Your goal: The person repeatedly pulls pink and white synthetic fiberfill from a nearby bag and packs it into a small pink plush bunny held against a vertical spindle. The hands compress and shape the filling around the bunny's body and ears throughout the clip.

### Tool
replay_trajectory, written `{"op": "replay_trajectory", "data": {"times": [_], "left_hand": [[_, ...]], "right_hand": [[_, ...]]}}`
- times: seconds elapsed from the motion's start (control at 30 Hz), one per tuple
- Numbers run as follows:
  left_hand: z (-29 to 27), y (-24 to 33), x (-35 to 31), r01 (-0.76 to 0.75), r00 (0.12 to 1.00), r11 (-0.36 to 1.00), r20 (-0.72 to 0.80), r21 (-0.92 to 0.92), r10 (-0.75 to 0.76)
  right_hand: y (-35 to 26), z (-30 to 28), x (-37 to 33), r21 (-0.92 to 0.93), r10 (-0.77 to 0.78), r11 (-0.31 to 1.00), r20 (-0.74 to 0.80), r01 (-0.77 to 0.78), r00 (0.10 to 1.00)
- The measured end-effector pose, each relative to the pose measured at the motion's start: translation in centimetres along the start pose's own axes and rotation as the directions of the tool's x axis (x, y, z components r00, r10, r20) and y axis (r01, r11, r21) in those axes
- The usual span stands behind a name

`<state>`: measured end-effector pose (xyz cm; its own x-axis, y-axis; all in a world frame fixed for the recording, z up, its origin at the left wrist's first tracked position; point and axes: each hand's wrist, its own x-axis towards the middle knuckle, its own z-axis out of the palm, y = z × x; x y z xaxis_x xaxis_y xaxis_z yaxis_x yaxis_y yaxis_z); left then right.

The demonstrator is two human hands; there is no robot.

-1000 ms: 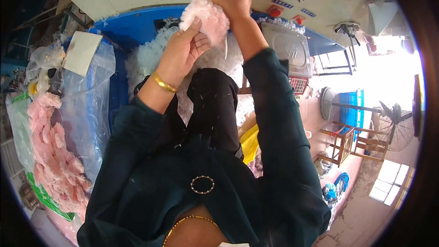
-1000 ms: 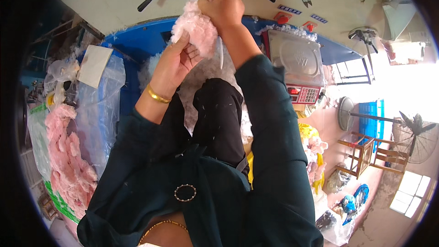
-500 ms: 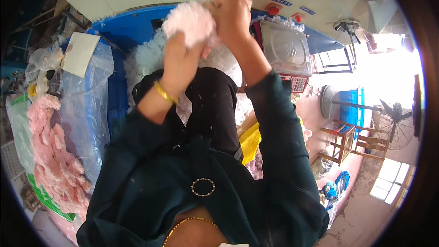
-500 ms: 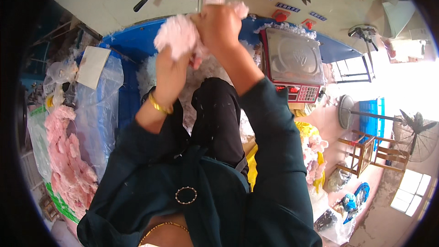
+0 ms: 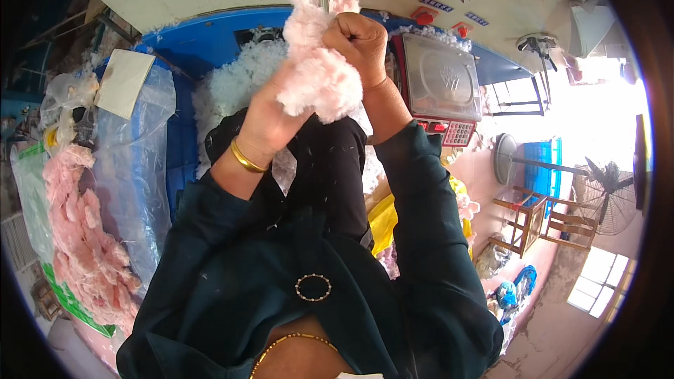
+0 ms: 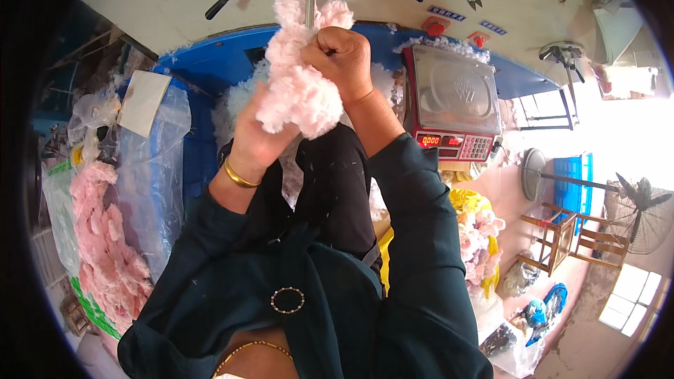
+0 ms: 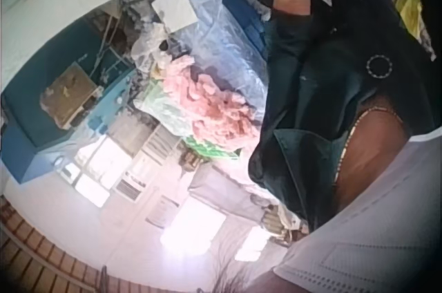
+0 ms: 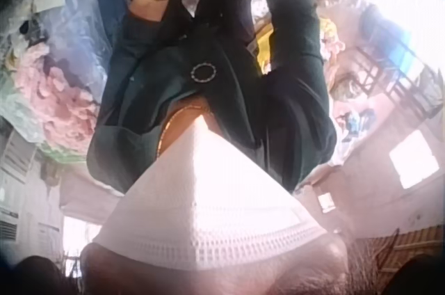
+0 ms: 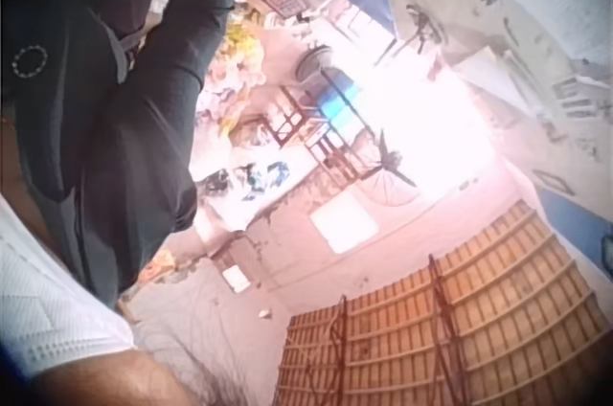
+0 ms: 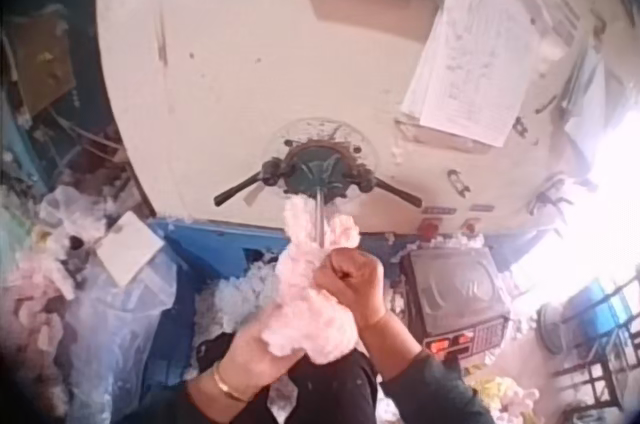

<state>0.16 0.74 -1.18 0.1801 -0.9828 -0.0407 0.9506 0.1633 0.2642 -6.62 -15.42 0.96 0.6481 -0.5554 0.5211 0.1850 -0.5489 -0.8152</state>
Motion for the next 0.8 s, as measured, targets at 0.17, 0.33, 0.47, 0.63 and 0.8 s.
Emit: {"op": "replay_trajectory", "data": {"times": [0.17,0.33,0.47,0.63,0.8], "left_hand": [[-0.9,-2.2,1.2,-0.304,0.934,0.691,0.063,0.656,0.351],[-1.4,1.1,6.2,-0.377,0.683,-0.397,0.541,0.837,0.491],[-1.6,1.4,4.7,-0.418,0.769,-0.139,0.431,0.898,0.472],[0.1,0.5,0.6,-0.273,0.935,0.432,0.132,0.86,0.328],[-0.3,3.8,4.2,-0.168,0.978,0.686,0.034,0.708,0.205]], "right_hand": [[1.7,0.3,0.4,0.026,-0.117,0.993,0.01,0.117,0.993],[4.4,0.5,5.2,-0.276,-0.392,0.886,-0.016,0.373,0.92],[3.5,0.6,3.6,-0.223,-0.252,0.944,-0.011,0.243,0.968],[-0.7,0.5,0.5,-0.308,-0.121,0.946,-0.039,0.104,0.992],[0.9,1.3,5.3,-0.339,0.0,0.94,-0.091,-0.031,0.996]]}}
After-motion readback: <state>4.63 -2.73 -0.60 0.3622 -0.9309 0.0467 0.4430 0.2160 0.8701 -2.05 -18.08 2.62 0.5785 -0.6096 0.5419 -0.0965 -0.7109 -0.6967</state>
